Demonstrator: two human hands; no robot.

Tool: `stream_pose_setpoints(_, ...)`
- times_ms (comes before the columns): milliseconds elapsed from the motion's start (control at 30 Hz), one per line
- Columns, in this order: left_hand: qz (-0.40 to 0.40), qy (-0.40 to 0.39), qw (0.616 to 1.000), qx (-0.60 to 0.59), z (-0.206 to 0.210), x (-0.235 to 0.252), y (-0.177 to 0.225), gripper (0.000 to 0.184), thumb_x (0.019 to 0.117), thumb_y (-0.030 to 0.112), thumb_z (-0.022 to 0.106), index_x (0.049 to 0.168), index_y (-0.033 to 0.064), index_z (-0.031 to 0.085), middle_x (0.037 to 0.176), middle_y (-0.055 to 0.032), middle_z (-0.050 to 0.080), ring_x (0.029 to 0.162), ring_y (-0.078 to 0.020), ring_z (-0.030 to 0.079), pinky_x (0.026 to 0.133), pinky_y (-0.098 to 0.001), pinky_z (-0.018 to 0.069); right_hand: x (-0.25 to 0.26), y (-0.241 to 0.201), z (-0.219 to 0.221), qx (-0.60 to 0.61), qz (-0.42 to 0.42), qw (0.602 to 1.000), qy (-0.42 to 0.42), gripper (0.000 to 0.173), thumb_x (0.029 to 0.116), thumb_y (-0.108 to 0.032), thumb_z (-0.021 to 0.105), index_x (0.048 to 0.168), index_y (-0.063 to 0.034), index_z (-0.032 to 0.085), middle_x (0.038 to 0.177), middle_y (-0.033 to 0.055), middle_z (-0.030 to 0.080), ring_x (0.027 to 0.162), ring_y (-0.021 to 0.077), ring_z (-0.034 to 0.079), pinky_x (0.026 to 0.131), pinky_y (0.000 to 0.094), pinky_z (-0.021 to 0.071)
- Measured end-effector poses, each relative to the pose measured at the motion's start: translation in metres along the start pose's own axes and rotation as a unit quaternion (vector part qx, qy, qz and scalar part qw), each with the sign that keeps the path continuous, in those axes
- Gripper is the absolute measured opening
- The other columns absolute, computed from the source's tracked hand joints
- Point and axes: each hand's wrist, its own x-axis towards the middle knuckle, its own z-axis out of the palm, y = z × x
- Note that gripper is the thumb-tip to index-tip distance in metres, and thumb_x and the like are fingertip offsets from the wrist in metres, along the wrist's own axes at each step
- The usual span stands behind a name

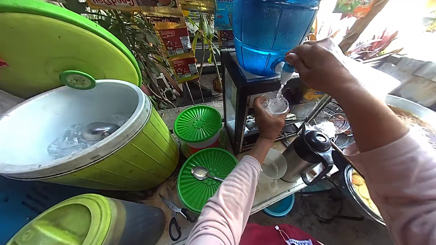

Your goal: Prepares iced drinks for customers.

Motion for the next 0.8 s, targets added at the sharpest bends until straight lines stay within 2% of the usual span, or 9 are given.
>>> stream_pose_setpoints(200,0.023,0.003,1.000,0.006,-0.0029,-0.0010,-0.0012,0.100,0.0668,0.007,0.092,0.146,-0.0018,0.032,0.128,-0.0280,0.060,0.113,-0.0385,0.064,0.090,-0.0490,0.0571,-0.0006,-0.0005,0.0007,-0.001,-0.006,1.000,0.006,0.038,0.1099,-0.022,0.044,0.103,0.0047,0.069,0.095,0.0232,0.069,0.093,0.0398,0.069,0.082,0.0567,0.0514)
stream_pose_setpoints(333,0.023,0.007,1.000,0.001,-0.0016,-0.0052,-0.0070,0.098,0.0673,0.008,0.092,0.145,-0.0032,0.033,0.129,-0.0283,0.059,0.116,-0.0367,0.063,0.095,-0.0468,0.0553,-0.0014,0.0006,0.0013,-0.002,-0.017,1.000,0.010,0.038,0.1099,-0.022,0.044,0.103,0.0052,0.069,0.094,0.0238,0.069,0.091,0.0403,0.070,0.082,0.0568,0.0520)
stream_pose_setpoints(500,0.011,-0.002,1.000,0.013,-0.0033,-0.0058,-0.0054,0.098,0.0672,0.008,0.092,0.144,-0.0048,0.033,0.129,-0.0287,0.059,0.115,-0.0374,0.064,0.094,-0.0483,0.0556,-0.0018,0.0000,0.0018,0.000,-0.011,1.000,0.010,0.038,0.1098,-0.021,0.044,0.107,0.0059,0.070,0.100,0.0252,0.071,0.097,0.0424,0.070,0.086,0.0592,0.0517)
stream_pose_setpoints(633,0.007,-0.007,1.000,0.006,-0.0039,-0.0054,-0.0051,0.099,0.0666,0.008,0.093,0.145,-0.0026,0.033,0.130,-0.0276,0.059,0.116,-0.0367,0.063,0.095,-0.0476,0.0557,-0.0020,-0.0014,0.0015,-0.002,-0.009,1.000,0.005,0.038,0.1101,-0.022,0.044,0.109,0.0062,0.070,0.102,0.0257,0.071,0.100,0.0426,0.070,0.088,0.0587,0.0519)
stream_pose_setpoints(800,0.016,-0.012,1.000,-0.002,-0.0057,-0.0027,-0.0050,0.099,0.0652,0.008,0.094,0.144,-0.0020,0.034,0.129,-0.0274,0.060,0.116,-0.0377,0.063,0.093,-0.0484,0.0561,-0.0024,0.0000,0.0027,-0.006,-0.005,1.000,0.004,0.039,0.1098,-0.024,0.044,0.111,0.0042,0.071,0.101,0.0236,0.070,0.099,0.0405,0.069,0.086,0.0574,0.0522)
